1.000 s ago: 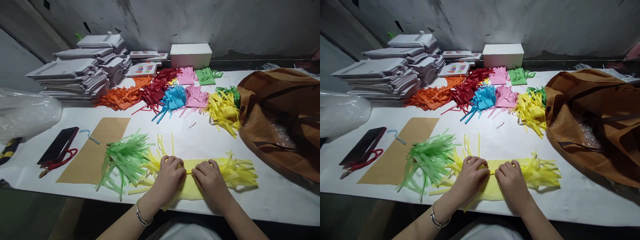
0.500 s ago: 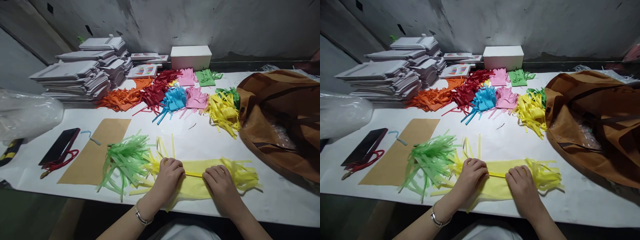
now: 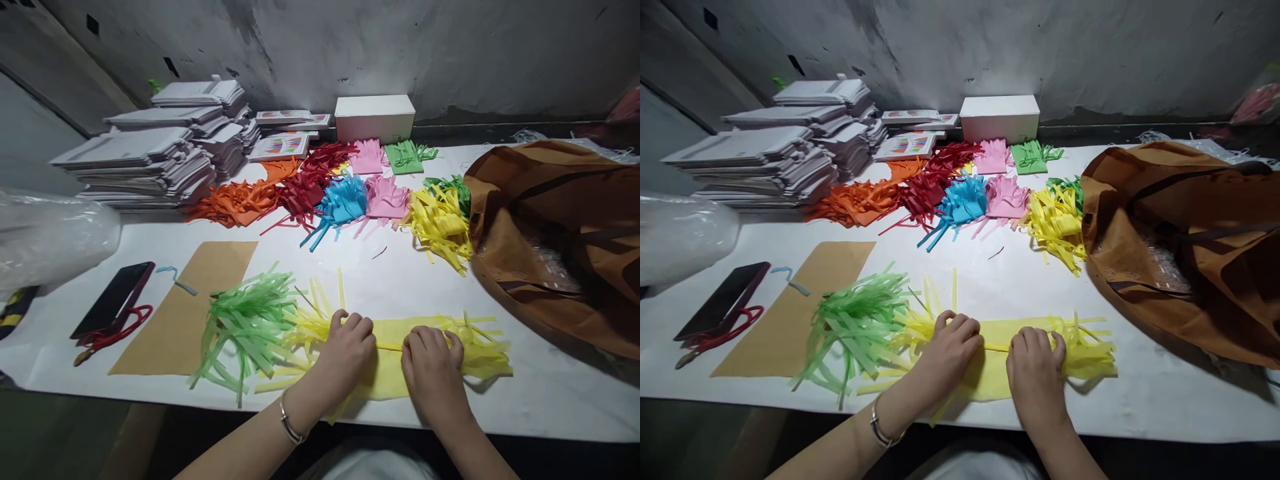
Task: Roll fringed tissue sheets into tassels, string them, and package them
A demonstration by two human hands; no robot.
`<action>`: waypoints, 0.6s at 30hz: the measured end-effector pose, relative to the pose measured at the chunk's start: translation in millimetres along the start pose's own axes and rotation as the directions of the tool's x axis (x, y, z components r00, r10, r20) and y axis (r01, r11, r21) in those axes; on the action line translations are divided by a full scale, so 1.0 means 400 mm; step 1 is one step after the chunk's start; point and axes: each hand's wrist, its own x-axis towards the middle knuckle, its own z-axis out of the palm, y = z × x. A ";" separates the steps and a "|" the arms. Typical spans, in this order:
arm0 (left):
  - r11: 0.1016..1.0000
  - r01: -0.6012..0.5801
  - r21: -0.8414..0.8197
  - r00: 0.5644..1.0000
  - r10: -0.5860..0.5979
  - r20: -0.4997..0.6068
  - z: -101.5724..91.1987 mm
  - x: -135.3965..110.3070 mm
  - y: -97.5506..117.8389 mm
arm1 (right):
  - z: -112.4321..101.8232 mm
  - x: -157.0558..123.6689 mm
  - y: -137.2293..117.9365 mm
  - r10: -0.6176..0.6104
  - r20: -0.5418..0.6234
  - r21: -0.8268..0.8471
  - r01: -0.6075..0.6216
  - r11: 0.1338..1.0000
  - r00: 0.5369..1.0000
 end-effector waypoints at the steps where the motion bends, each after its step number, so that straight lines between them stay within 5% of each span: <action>1: 0.998 -0.065 0.024 0.998 0.065 -0.001 0.004 -0.004 -0.002 | 0.001 -0.001 -0.001 -0.016 -0.004 0.014 0.016 1.000 1.000; 5: 0.974 -0.204 0.099 0.979 0.204 0.009 0.025 0.005 -0.005 | 0.010 -0.008 -0.007 -0.117 -0.027 0.062 0.119 0.991 0.993; 11: 0.980 -0.198 0.018 0.980 0.197 0.032 0.000 0.054 -0.030 | 0.017 0.006 -0.018 -0.251 -0.060 0.048 0.254 0.966 0.966; 18: 0.943 -0.301 -0.143 0.953 0.301 -0.024 0.019 -0.022 0.026 | -0.043 0.063 0.029 -0.215 -0.270 0.102 0.250 0.963 0.938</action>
